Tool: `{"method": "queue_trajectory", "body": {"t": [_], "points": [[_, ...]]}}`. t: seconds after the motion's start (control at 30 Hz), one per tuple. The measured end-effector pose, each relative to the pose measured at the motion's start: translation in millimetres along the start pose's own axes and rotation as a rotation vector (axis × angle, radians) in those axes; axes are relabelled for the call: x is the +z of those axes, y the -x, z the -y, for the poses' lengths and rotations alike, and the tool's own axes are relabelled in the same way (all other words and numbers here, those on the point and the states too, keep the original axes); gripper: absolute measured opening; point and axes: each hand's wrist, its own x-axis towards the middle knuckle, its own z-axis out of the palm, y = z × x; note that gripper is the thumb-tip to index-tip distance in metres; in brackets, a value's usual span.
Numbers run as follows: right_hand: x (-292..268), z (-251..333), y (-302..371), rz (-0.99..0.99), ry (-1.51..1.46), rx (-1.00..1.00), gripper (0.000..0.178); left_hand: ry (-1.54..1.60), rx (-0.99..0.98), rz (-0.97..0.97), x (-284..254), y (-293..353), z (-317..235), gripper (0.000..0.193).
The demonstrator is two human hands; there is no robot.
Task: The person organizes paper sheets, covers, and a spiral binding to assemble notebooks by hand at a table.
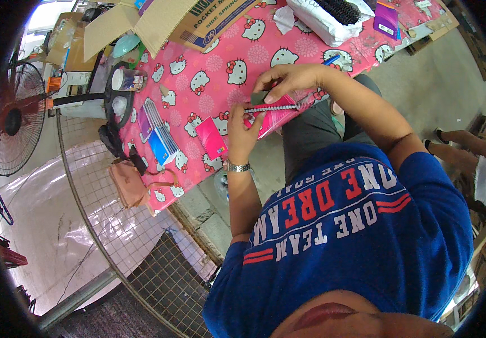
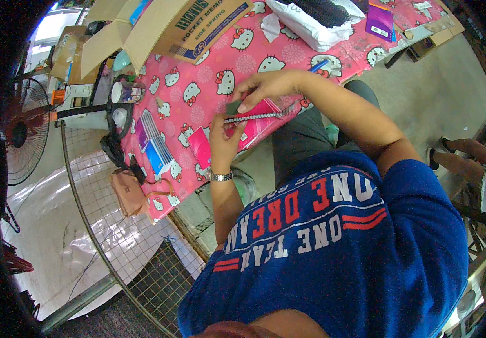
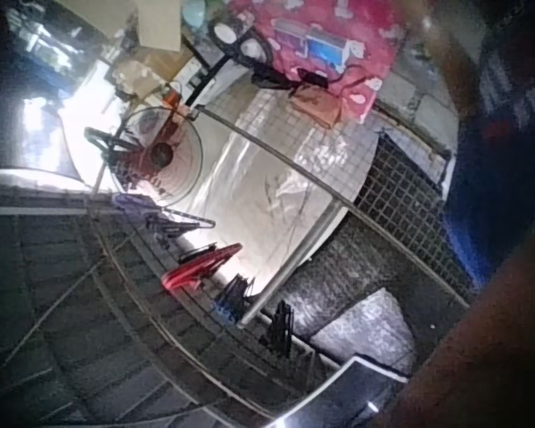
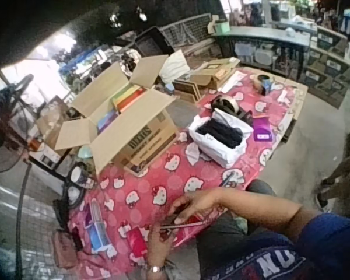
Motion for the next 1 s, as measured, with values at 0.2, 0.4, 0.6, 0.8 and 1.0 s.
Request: {"method": "queue_trajectory", "body": {"t": [0.2, 0.4, 0.6, 0.8, 1.0], "points": [[-18, -13, -7, -0.133, 0.701, 0.047, 0.047, -0.055, -0.006, 0.011, -3, -1, -6, 0.030], [-60, -73, 39, -0.718, 1.274, -0.043, 0.064, 0.024, -0.069, -0.043, -2, 0, -1, 0.023], [-6, -95, 92, -0.890, 1.408, 0.017, 0.080, 0.317, -0.206, -0.155, -5, 17, 10, 0.018], [17, -96, 113, -0.808, 1.423, 0.197, 0.058, 0.230, -0.234, -0.245, 0, 19, 10, 0.024], [62, -63, 84, -0.889, 0.919, -0.225, 0.051, 0.197, -0.157, -0.314, 7, 18, 6, 0.025]]}}
